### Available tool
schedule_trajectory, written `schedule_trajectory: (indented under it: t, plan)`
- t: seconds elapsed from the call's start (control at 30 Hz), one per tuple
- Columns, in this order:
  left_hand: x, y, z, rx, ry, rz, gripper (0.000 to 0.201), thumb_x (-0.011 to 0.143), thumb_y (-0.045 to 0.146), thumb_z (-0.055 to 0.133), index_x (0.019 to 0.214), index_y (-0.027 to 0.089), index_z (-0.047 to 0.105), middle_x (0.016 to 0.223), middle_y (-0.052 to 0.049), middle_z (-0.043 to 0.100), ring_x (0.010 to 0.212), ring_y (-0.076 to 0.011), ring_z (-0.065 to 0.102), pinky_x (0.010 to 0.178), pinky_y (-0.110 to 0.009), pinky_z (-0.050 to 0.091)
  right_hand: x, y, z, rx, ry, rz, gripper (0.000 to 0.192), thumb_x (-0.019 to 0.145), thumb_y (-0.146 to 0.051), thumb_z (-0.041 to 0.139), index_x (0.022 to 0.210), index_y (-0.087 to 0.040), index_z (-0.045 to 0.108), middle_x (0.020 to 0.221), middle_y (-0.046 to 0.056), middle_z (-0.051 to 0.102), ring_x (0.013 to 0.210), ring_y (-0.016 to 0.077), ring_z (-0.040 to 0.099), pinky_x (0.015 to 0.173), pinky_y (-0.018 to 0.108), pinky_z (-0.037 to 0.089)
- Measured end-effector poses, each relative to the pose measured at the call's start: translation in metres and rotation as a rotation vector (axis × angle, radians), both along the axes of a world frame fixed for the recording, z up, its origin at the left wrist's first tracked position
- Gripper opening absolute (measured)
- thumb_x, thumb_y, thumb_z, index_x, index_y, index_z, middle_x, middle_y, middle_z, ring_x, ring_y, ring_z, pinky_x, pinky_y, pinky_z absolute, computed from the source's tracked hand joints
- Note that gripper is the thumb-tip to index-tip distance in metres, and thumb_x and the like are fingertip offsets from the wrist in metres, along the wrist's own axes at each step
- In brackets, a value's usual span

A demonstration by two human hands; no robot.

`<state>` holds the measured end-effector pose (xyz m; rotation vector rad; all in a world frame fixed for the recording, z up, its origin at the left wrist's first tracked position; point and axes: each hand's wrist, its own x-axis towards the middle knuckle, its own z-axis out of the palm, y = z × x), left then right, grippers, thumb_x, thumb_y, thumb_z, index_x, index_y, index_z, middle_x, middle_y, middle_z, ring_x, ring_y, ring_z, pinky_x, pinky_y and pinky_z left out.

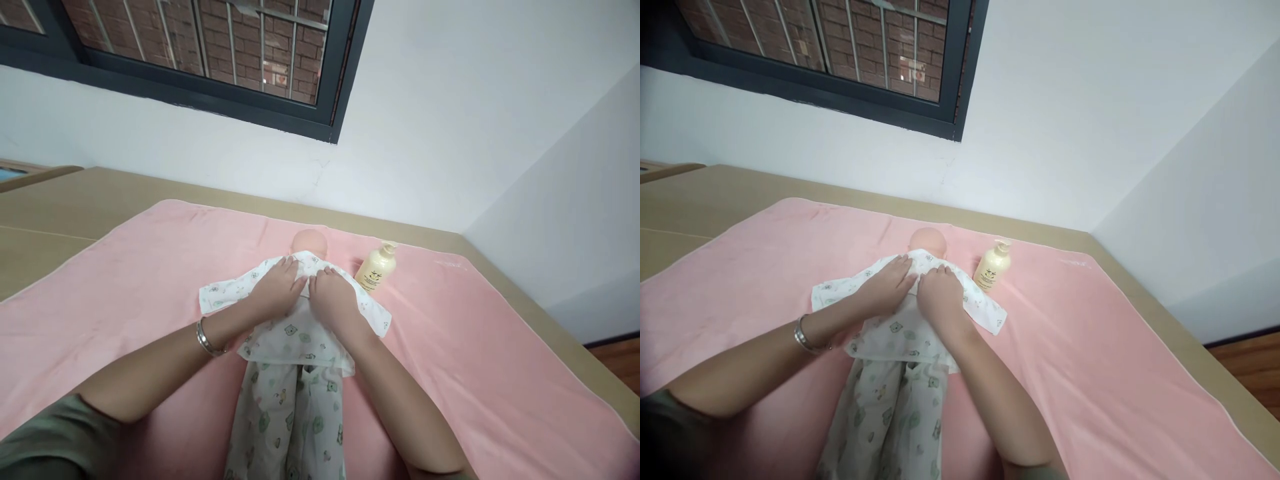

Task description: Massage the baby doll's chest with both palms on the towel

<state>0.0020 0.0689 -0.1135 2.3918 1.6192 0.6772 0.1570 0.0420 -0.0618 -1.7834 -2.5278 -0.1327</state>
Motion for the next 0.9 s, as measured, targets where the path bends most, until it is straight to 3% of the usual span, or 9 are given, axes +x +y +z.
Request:
schedule_trajectory:
  t: [0.13, 0.23, 0.4, 0.6, 0.77, 0.9]
  plan:
    - [-0.012, 0.025, 0.004, -0.127, -0.063, 0.022, 0.057, 0.105, 0.04, 0.025, 0.141, 0.008, 0.056, 0.154, -0.019, 0.053, 0.147, -0.0273, 0.048, 0.122, -0.044, 0.038, -0.007, -0.013, 0.007, -0.032, -0.002, -0.032, 0.034, 0.103, -0.015, 0.041, 0.109, -0.009, 0.074, 0.115, 0.02, 0.072, 0.117, 0.0287, 0.065, 0.106, 0.035, 0.045]
    - [-0.013, 0.028, 0.003, -0.114, -0.059, 0.009, 0.059, 0.104, 0.04, 0.024, 0.141, 0.006, 0.055, 0.155, -0.02, 0.053, 0.147, -0.0278, 0.047, 0.123, -0.044, 0.037, -0.007, -0.01, 0.006, -0.037, 0.047, -0.052, 0.038, 0.105, -0.017, 0.036, 0.11, -0.009, 0.073, 0.117, 0.02, 0.072, 0.118, 0.0283, 0.065, 0.107, 0.036, 0.045]
    - [0.002, 0.001, -0.006, 0.036, 0.05, 0.057, 0.061, 0.104, 0.039, 0.025, 0.144, 0.0, 0.05, 0.152, -0.027, 0.053, 0.147, -0.0345, 0.046, 0.121, -0.053, 0.036, 0.003, 0.01, 0.001, -0.123, 0.18, -0.088, 0.044, 0.108, -0.027, 0.034, 0.124, -0.003, 0.067, 0.134, 0.022, 0.065, 0.135, 0.0284, 0.054, 0.11, 0.035, 0.041]
    - [0.02, -0.041, -0.01, 0.215, 0.112, 0.045, 0.061, 0.102, 0.035, 0.031, 0.146, -0.004, 0.046, 0.153, -0.031, 0.049, 0.148, -0.0415, 0.042, 0.121, -0.059, 0.035, 0.014, 0.028, -0.003, -0.131, 0.332, -0.074, 0.039, 0.103, -0.029, 0.041, 0.125, -0.008, 0.067, 0.135, 0.017, 0.066, 0.126, 0.025, 0.059, 0.105, 0.029, 0.042]
    - [0.02, -0.043, -0.008, 0.196, 0.109, 0.041, 0.06, 0.101, 0.033, 0.033, 0.146, -0.004, 0.048, 0.153, -0.029, 0.051, 0.15, -0.0403, 0.04, 0.123, -0.057, 0.036, 0.011, 0.026, -0.005, -0.108, 0.287, -0.053, 0.045, 0.105, -0.027, 0.039, 0.136, -0.002, 0.06, 0.145, 0.02, 0.058, 0.136, 0.0267, 0.053, 0.114, 0.032, 0.036]
    - [0.012, -0.032, -0.006, 0.161, 0.089, -0.025, 0.054, 0.099, 0.029, 0.036, 0.141, 0.001, 0.054, 0.151, -0.027, 0.053, 0.149, -0.038, 0.042, 0.124, -0.056, 0.034, 0.004, 0.011, -0.002, -0.056, 0.113, -0.009, 0.05, 0.108, -0.024, 0.032, 0.142, 0.005, 0.054, 0.148, 0.026, 0.053, 0.143, 0.031, 0.047, 0.12, 0.037, 0.03]
